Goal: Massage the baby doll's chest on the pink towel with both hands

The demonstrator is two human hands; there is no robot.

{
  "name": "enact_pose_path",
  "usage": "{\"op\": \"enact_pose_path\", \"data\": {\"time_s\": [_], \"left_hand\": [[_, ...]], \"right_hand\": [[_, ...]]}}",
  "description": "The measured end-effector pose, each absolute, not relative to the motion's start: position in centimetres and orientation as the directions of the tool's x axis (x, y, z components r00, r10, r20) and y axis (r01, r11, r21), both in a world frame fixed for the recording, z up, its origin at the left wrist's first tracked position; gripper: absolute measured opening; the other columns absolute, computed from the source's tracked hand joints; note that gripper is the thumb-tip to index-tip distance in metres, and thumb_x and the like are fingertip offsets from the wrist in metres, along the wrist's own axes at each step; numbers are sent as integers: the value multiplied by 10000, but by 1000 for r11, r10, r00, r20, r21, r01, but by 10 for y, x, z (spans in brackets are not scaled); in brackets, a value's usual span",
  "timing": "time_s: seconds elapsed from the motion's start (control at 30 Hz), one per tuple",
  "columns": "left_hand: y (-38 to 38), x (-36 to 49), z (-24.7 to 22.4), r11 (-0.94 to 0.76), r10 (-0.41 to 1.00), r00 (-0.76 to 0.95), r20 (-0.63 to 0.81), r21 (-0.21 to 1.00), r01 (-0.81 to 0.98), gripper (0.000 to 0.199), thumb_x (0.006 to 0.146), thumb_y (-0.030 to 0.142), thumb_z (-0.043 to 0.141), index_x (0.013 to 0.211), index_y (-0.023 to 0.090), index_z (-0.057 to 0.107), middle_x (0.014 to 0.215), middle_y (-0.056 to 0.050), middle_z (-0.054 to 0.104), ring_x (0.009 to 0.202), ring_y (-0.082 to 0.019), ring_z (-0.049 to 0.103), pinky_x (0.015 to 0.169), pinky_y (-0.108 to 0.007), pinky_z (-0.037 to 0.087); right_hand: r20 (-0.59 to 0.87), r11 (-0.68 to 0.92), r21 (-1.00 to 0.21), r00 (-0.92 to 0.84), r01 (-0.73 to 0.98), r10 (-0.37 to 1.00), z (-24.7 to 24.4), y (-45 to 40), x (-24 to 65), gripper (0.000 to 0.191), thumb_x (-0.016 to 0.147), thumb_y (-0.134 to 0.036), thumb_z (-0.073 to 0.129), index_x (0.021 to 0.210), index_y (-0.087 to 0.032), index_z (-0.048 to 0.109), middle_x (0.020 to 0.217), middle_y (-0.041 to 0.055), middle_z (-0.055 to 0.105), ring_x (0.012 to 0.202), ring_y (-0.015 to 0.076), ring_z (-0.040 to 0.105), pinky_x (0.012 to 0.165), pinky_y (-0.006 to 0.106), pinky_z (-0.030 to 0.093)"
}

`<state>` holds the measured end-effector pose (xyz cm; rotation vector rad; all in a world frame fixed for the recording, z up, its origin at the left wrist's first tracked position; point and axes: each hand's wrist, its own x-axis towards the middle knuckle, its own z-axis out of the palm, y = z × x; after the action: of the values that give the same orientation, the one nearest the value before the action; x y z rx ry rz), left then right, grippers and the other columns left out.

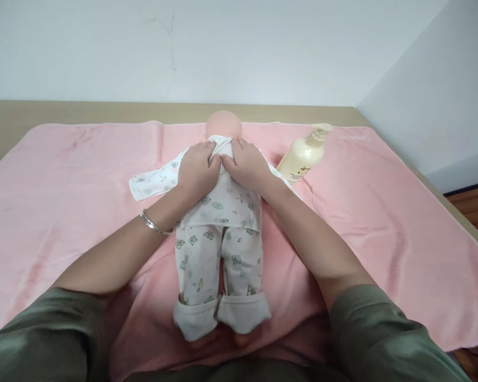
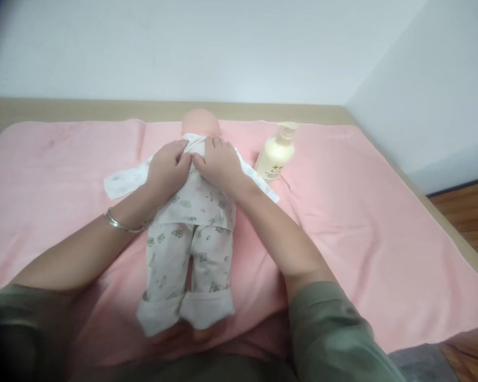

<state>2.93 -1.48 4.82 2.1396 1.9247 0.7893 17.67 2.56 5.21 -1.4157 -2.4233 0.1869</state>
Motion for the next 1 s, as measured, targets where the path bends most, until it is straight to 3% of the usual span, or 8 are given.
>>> {"op": "enact_pose_path", "data": {"time_s": [0.13, 0.33, 0.47, 0.6, 0.73, 0.87, 0.93, 1.0], "left_hand": [[-18, 31, 52, -191, 945, 58, 321, 399, 897, 357, 945, 224, 337, 1104, 182, 653, 1187, -154, 709, 1162, -320, 618, 1030, -433, 466], [-3, 13, 53, -99, 982, -20, 190, 598, 795, 286, 927, 332, 375, 883, 208, 628, 1018, -91, 742, 924, -257, 625, 837, -384, 483], [-6, 16, 52, -86, 978, -25, 205, 512, 855, 324, 944, 336, 358, 918, 191, 647, 1018, -130, 739, 956, -287, 640, 870, -408, 483], [-21, 33, 49, -160, 944, 33, 329, 367, 917, 386, 966, 255, 314, 1110, 137, 652, 1181, -197, 708, 1176, -348, 624, 1038, -470, 461], [-21, 31, 51, -129, 955, 13, 296, 376, 917, 329, 951, 238, 337, 1051, 195, 648, 1119, -142, 722, 1085, -319, 655, 925, -435, 500], [-7, 14, 55, -60, 987, -15, 158, 462, 885, 298, 955, 326, 347, 922, 219, 623, 1032, -116, 736, 914, -283, 644, 785, -402, 484], [-5, 12, 55, -51, 988, -22, 151, 463, 885, 335, 968, 363, 331, 923, 211, 626, 1037, -122, 739, 914, -280, 638, 798, -401, 488], [-8, 15, 53, -67, 981, -17, 195, 414, 908, 357, 979, 356, 318, 966, 197, 638, 1067, -142, 735, 974, -296, 645, 850, -415, 499]], "right_hand": [[182, 542, -209, -512, 814, 839, 57, 22, 179, 525, 1090, -387, 320, 1382, -2, 524, 1403, 246, 624, 1270, 356, 577, 1097, 469, 440], [218, 509, 3, -497, 861, 840, 63, -24, 156, 464, 1065, -216, 315, 1357, 61, 548, 1363, 315, 624, 1295, 386, 571, 1102, 486, 436], [186, 466, -150, -438, 872, 880, 63, -13, 158, 444, 1069, -229, 306, 1327, 0, 585, 1380, 255, 636, 1325, 366, 553, 1108, 479, 445], [141, 353, -280, -326, 892, 935, 59, 14, 168, 534, 1067, -374, 376, 1416, 6, 513, 1477, 248, 585, 1364, 391, 521, 1154, 526, 396], [180, 465, -161, -438, 870, 881, 64, 5, 170, 513, 1072, -340, 338, 1397, 11, 522, 1417, 251, 624, 1294, 386, 566, 1102, 501, 426], [155, 607, -15, -598, 794, 786, 73, -19, 166, 415, 1013, -136, 327, 1294, -3, 602, 1284, 239, 686, 1201, 345, 618, 1050, 439, 457], [146, 605, -48, -594, 794, 791, 73, -16, 166, 403, 991, -93, 329, 1247, -29, 633, 1251, 216, 706, 1181, 312, 634, 1053, 407, 462], [161, 543, -147, -522, 827, 838, 70, -4, 169, 394, 1029, -177, 342, 1260, -39, 629, 1309, 213, 694, 1241, 309, 617, 1082, 405, 458]]}}
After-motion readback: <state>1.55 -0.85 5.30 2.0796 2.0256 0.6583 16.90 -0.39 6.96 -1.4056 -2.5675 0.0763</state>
